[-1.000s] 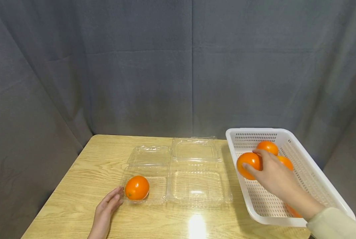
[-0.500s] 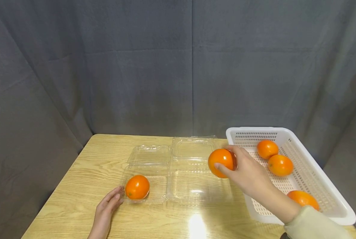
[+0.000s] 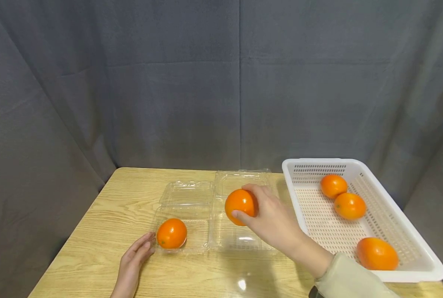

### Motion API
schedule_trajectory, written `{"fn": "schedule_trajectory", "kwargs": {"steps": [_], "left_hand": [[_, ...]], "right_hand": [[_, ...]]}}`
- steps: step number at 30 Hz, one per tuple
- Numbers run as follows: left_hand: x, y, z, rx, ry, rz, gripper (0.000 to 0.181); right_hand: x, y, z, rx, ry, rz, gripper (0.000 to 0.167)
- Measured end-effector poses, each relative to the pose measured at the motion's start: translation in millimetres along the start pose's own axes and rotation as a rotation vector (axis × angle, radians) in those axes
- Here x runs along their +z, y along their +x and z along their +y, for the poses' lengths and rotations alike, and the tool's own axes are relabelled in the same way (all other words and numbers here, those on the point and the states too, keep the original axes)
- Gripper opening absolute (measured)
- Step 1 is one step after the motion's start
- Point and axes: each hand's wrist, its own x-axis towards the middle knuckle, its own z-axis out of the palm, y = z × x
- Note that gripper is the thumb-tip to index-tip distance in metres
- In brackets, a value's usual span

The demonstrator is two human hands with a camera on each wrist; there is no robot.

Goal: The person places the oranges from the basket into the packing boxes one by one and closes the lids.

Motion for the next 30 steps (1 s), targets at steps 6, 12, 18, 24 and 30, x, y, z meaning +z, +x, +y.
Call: {"fn": "schedule_trajectory", "kwargs": {"steps": [6,12,18,24,30], "left_hand": [[0.2,0.8,-1.4,0.002,0.003,-0.003,0.049],[0.4,0.9,-0.9,0.003,-0.001,-0.011,0.050],[0.0,1.1,-0.8,0.005,0.001,-0.014,0.050],[-0.8,0.6,-0.1,0.005,0.002,-0.017,0.050],[-1.4,-0.1,-1.1,0.013,0.004,-0.018,0.049]], "right_hand": [[23.2,6.4,-12.4,-0.005,0.036,-0.021,0.057],[44.2,11.6,-22.0,-0.008,0.047,-0.038,0.058],[64.5,15.1,-26.3,-0.035,0.080,-0.033,0.057],[84.6,17.4,-29.2,-0.058,0.080,-0.043,0.053],[102.8,19.9,-30.4,-0.124,0.062,-0.049,0.053]]}}
